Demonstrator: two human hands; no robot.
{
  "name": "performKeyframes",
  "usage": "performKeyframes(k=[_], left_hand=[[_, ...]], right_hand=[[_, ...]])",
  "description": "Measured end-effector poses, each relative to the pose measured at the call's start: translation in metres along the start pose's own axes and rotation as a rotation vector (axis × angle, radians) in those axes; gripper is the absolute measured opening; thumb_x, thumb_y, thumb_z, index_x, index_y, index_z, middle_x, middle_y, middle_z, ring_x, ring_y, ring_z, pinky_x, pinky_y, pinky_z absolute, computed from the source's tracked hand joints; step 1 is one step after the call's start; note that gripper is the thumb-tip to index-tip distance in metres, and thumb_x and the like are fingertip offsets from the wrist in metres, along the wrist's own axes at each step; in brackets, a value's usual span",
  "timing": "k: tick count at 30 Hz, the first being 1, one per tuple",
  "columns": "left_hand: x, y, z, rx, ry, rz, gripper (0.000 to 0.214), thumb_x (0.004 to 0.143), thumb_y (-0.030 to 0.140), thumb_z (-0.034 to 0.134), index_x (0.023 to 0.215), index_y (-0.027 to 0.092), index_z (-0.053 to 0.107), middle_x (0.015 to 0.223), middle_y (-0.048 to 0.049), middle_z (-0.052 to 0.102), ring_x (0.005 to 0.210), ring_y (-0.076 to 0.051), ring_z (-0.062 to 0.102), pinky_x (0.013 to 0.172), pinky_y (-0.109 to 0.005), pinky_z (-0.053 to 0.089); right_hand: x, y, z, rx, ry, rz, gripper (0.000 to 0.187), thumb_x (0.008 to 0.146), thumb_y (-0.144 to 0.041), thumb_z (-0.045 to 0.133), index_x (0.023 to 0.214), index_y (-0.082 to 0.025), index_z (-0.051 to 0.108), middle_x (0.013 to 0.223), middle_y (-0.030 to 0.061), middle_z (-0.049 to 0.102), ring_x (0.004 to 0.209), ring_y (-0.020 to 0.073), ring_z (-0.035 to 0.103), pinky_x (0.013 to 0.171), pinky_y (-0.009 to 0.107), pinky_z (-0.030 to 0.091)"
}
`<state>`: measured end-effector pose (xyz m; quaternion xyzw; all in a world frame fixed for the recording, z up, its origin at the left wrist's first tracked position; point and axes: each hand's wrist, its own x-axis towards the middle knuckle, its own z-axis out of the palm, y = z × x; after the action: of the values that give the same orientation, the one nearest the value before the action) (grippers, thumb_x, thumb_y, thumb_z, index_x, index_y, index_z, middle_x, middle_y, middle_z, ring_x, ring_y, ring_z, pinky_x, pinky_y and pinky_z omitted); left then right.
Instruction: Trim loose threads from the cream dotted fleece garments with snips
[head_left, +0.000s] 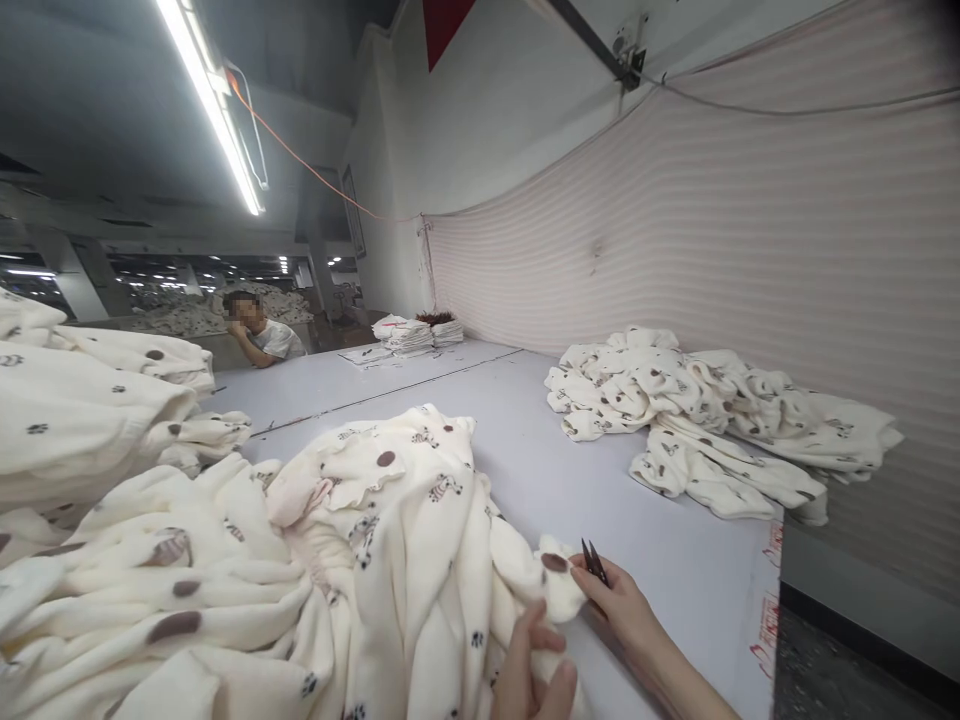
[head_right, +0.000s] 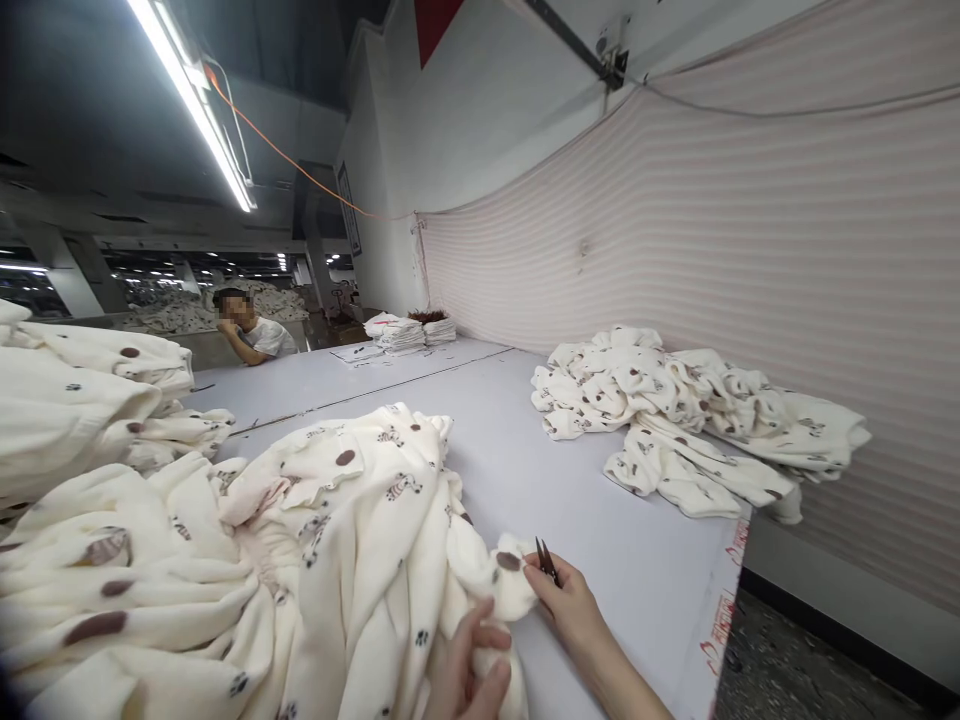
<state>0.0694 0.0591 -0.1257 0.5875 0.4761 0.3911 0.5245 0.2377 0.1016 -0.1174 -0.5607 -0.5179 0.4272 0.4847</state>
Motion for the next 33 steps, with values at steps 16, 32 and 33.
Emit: performKeyframes(k=[16, 32, 33], left_hand=[[-0.029, 0.016, 0.009, -0.144, 0.141, 0.080, 0.019, 0.071, 0.030, 0.058, 0.071, 0.022, 0.040, 0.053, 0.0099, 0.030, 0.045, -0.008, 0.027, 0.046, -0.021, 0.017], [-0.058, 0.051, -0.001, 0.097, 0.159, 0.227, 0.019, 0.073, 0.030, 0.059, 0.086, 0.018, 0.066, 0.069, -0.0016, 0.059, 0.050, -0.012, 0.038, 0.052, -0.025, 0.031], [-0.057, 0.052, -0.003, -0.010, 0.067, 0.144, 0.022, 0.073, 0.034, 0.059, 0.084, 0.017, 0.067, 0.065, -0.0005, 0.057, 0.050, -0.011, 0.037, 0.050, -0.024, 0.028]], right_hand=[[-0.080, -0.030, -0.013, -0.079, 0.197, -0.195, 0.027, 0.078, -0.031, 0.058, 0.101, -0.021, 0.066, 0.094, 0.0063, 0.063, 0.092, 0.0216, 0.060, 0.077, 0.027, 0.050], [-0.107, -0.057, -0.005, -0.337, 0.265, -0.468, 0.012, 0.083, -0.024, 0.051, 0.092, -0.024, 0.058, 0.099, 0.0072, 0.060, 0.090, 0.0211, 0.059, 0.073, 0.028, 0.049], [-0.105, -0.059, -0.004, -0.370, 0.299, -0.456, 0.006, 0.083, -0.026, 0.051, 0.087, -0.024, 0.055, 0.094, 0.0059, 0.059, 0.085, 0.0202, 0.059, 0.071, 0.028, 0.048]])
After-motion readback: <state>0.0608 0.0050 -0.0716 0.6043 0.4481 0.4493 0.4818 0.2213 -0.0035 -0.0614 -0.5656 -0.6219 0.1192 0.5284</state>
